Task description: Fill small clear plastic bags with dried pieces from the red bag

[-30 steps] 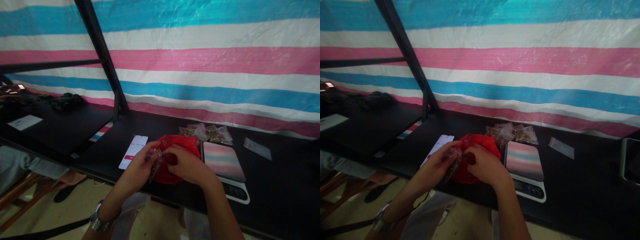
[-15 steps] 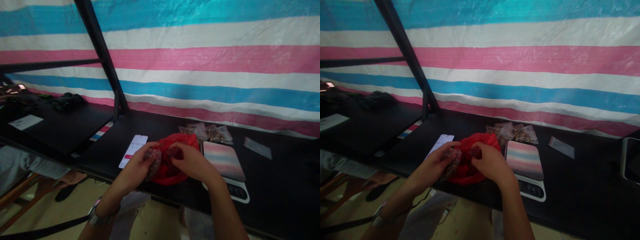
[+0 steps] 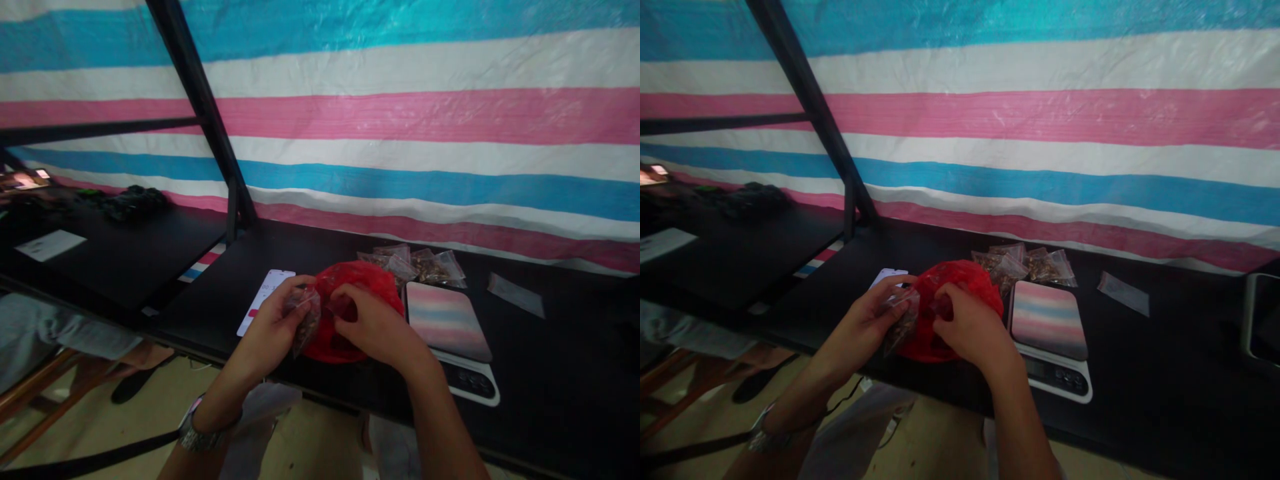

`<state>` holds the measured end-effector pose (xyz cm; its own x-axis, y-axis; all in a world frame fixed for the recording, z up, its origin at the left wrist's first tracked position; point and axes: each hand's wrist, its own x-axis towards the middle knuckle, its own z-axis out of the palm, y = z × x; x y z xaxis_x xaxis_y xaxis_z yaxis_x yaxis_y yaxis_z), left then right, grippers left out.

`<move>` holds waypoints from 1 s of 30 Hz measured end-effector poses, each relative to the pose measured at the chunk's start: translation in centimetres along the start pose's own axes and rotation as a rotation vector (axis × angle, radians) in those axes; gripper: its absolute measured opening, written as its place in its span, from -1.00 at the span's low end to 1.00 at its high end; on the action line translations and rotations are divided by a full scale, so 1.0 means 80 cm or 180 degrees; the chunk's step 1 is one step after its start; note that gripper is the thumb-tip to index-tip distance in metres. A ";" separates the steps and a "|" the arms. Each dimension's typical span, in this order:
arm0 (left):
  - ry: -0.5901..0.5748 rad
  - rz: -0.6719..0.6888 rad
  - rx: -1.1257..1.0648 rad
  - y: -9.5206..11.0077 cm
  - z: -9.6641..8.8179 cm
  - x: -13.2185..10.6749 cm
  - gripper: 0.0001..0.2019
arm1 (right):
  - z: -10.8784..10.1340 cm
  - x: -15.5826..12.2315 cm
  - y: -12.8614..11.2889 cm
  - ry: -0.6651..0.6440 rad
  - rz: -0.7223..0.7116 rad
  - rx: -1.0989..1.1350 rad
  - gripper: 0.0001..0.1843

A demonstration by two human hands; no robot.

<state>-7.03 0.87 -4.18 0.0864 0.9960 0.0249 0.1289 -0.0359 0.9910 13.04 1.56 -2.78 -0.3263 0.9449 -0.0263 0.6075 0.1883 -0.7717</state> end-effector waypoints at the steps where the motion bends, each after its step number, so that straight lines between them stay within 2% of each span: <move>1: 0.0011 0.0023 0.0020 0.001 0.000 0.000 -0.60 | 0.003 0.001 0.002 -0.0050 0.0039 -0.0102 -0.65; 6: 0.0031 0.0188 0.0131 0.003 -0.004 -0.003 -0.61 | 0.007 0.003 0.010 -0.0461 -0.0210 -0.0046 -0.57; 11: -0.0130 0.0072 0.0368 0.009 -0.011 -0.010 -0.61 | 0.008 0.002 0.010 -0.0566 -0.0435 0.0022 -0.52; 16: -0.0126 -0.0328 0.0288 0.016 -0.016 -0.017 -0.54 | 0.013 0.007 0.006 -0.0365 -0.0376 -0.0160 -0.55; 22: -0.0067 -0.0471 0.0017 0.010 -0.015 -0.012 -0.52 | 0.018 0.018 0.000 0.0287 0.0024 -0.0507 -0.65; 26: -0.0053 -0.0402 -0.0097 0.002 -0.012 -0.006 -0.53 | 0.023 0.021 -0.002 0.0315 -0.0006 -0.0506 -0.69; 30: -0.0007 -0.0501 -0.0493 -0.004 -0.009 -0.002 -0.49 | 0.024 0.021 -0.007 0.0284 0.0009 -0.0608 -0.67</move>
<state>-7.82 0.75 -4.41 0.0795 0.9881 -0.1320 -0.0123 0.1334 0.9910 10.77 2.50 -3.64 -0.2640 0.9639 0.0346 0.7373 0.2248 -0.6370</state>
